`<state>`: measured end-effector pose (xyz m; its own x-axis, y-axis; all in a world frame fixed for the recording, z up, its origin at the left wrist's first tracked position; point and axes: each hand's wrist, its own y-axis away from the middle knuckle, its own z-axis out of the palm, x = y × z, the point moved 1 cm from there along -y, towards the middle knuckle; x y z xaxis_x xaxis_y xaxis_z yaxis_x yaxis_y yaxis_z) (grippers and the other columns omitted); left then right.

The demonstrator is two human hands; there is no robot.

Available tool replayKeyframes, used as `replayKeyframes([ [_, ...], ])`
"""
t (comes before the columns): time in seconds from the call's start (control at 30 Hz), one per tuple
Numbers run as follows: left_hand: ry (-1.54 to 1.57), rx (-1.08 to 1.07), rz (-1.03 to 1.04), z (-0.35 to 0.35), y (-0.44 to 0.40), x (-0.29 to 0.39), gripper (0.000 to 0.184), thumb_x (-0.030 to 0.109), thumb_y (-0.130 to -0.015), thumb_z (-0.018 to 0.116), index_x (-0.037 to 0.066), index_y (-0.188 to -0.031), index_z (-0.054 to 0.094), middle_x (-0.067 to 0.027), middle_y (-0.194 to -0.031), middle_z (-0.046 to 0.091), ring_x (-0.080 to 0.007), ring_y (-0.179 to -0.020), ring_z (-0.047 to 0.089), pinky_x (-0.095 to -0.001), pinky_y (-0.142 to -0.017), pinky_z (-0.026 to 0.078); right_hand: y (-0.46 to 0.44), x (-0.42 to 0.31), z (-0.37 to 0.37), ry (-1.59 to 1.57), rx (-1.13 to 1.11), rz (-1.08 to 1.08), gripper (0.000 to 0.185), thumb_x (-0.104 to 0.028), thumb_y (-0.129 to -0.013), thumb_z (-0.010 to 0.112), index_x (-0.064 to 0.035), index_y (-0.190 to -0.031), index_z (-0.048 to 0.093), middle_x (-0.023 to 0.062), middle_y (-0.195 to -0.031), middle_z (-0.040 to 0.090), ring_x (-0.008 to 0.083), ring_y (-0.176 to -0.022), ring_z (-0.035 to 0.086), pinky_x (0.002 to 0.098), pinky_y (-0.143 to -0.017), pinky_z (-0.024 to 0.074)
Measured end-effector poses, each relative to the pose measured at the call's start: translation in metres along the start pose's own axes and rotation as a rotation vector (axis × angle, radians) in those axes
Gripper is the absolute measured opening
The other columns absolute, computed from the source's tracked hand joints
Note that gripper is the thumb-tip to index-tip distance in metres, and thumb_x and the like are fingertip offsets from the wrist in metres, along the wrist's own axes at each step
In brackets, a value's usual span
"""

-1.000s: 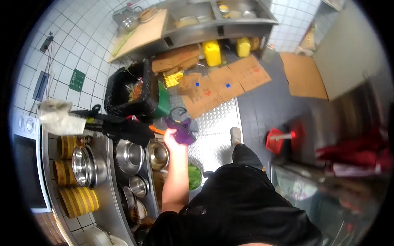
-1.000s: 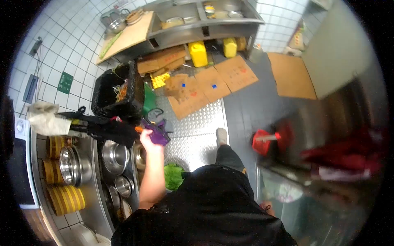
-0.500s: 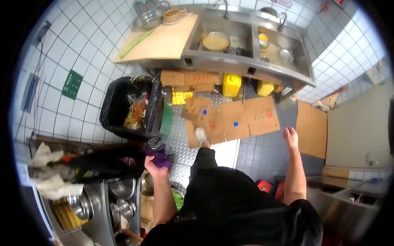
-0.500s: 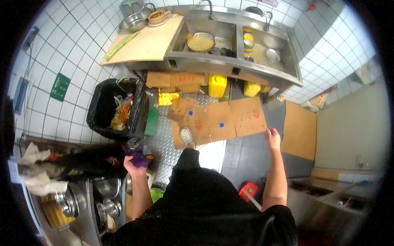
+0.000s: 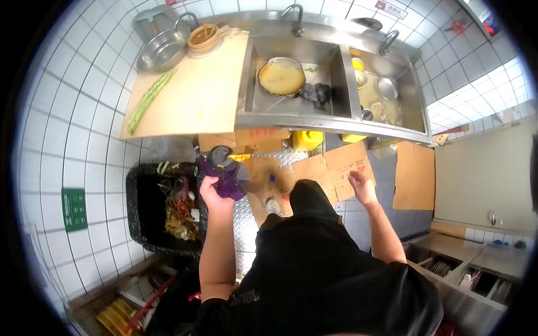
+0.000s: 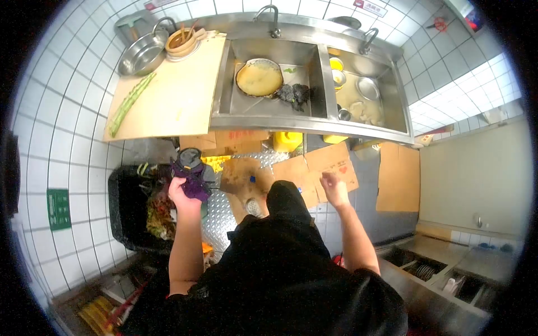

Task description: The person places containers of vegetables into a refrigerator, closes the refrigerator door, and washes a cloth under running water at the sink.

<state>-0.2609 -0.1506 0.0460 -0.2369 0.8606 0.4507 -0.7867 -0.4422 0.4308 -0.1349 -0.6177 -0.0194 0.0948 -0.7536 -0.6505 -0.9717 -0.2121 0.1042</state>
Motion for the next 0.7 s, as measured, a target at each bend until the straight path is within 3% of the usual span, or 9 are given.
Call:
replayKeyframes([
  [0.07,0.041,-0.137,-0.03,0.022,-0.044,-0.001,0.048,0.014,-0.076,0.055,-0.002,-0.12,0.065,-0.0148,-0.111,0.071,-0.0322,-0.101,0.069,-0.0436,-0.091,0.056,-0.059,-0.021,0.003,-0.025,0.009,-0.058,0.033,-0.023,-0.096,0.069,0.0013,-0.118,0.07,0.0219,-0.104,0.074,0.0302,-0.09,0.075,0.0367,-0.08,0.0587],
  [0.13,0.029,-0.129,-0.024,0.04,-0.08,-0.006,0.049,0.013,-0.077,0.054,-0.002,-0.122,0.063,-0.0151,-0.114,0.071,-0.0324,-0.104,0.068,-0.0445,-0.093,0.055,-0.116,-0.073,-0.006,-0.049,-0.035,-0.054,0.036,-0.024,-0.095,0.07,0.0034,-0.119,0.069,0.0224,-0.105,0.074,0.0309,-0.094,0.075,0.0374,-0.083,0.0587],
  [0.27,-0.001,-0.111,0.015,0.079,-0.139,-0.017,0.054,0.013,-0.077,0.052,-0.002,-0.128,0.06,-0.0159,-0.119,0.069,-0.0335,-0.108,0.067,-0.0458,-0.095,0.054,-0.261,-0.098,0.028,-0.132,-0.072,-0.2,0.042,-0.024,-0.095,0.071,0.0048,-0.125,0.067,0.0258,-0.11,0.072,0.0326,-0.1,0.074,0.0384,-0.086,0.0581],
  [0.4,0.02,-0.088,0.082,0.117,-0.195,-0.036,0.06,0.013,-0.076,0.052,-0.003,-0.133,0.057,-0.0173,-0.124,0.067,-0.0356,-0.113,0.065,-0.0477,-0.1,0.053,-0.418,-0.12,0.062,-0.107,-0.112,-0.304,0.049,-0.026,-0.094,0.068,0.0033,-0.132,0.062,0.0293,-0.117,0.068,0.0417,-0.11,0.067,0.0427,-0.095,0.0536],
  [0.43,0.071,-0.134,0.048,0.113,-0.218,-0.044,0.066,0.014,-0.077,0.053,0.004,-0.142,0.053,-0.0167,-0.128,0.065,-0.0364,-0.114,0.064,-0.05,-0.102,0.051,-0.453,-0.135,0.057,-0.081,-0.148,-0.265,0.052,-0.029,-0.094,0.067,0.0031,-0.134,0.06,0.0302,-0.119,0.067,0.0427,-0.112,0.066,0.044,-0.097,0.0524],
  [0.5,0.047,-0.05,0.068,0.143,-0.246,-0.055,0.067,0.016,-0.077,0.055,-0.001,-0.141,0.052,-0.0202,-0.13,0.064,-0.038,-0.116,0.064,-0.0498,-0.105,0.051,-0.522,-0.153,0.052,-0.068,-0.208,-0.178,0.061,-0.035,-0.095,0.065,0.005,-0.139,0.054,0.0309,-0.127,0.064,0.0439,-0.121,0.061,0.0461,-0.103,0.0485],
  [0.53,0.04,-0.009,0.08,0.158,-0.263,-0.059,0.068,0.018,-0.076,0.056,-0.003,-0.141,0.051,-0.0219,-0.131,0.064,-0.0388,-0.117,0.064,-0.0497,-0.106,0.05,-0.583,-0.117,0.08,0.055,-0.09,-0.263,0.066,-0.038,-0.095,0.065,0.0068,-0.141,0.052,0.0315,-0.131,0.062,0.0436,-0.125,0.059,0.0458,-0.108,0.0461],
  [0.63,0.008,0.001,-0.005,0.176,-0.327,-0.072,0.06,0.018,-0.084,0.059,0.0,-0.14,0.053,-0.0189,-0.127,0.066,-0.0376,-0.116,0.065,-0.0493,-0.105,0.051,-0.674,-0.154,0.057,-0.037,-0.242,0.022,0.074,-0.041,-0.093,0.066,0.0073,-0.145,0.048,0.0321,-0.138,0.058,0.0425,-0.131,0.056,0.0438,-0.111,0.0435],
  [0.7,-0.036,0.01,-0.075,0.192,-0.373,-0.079,0.055,0.019,-0.086,0.061,0.002,-0.138,0.055,-0.0171,-0.126,0.067,-0.0354,-0.114,0.065,-0.048,-0.103,0.052,-0.745,-0.121,0.091,0.026,-0.039,-0.139,0.071,-0.04,-0.093,0.066,0.0075,-0.144,0.048,0.0332,-0.135,0.059,0.0432,-0.127,0.058,0.0446,-0.108,0.0458],
])
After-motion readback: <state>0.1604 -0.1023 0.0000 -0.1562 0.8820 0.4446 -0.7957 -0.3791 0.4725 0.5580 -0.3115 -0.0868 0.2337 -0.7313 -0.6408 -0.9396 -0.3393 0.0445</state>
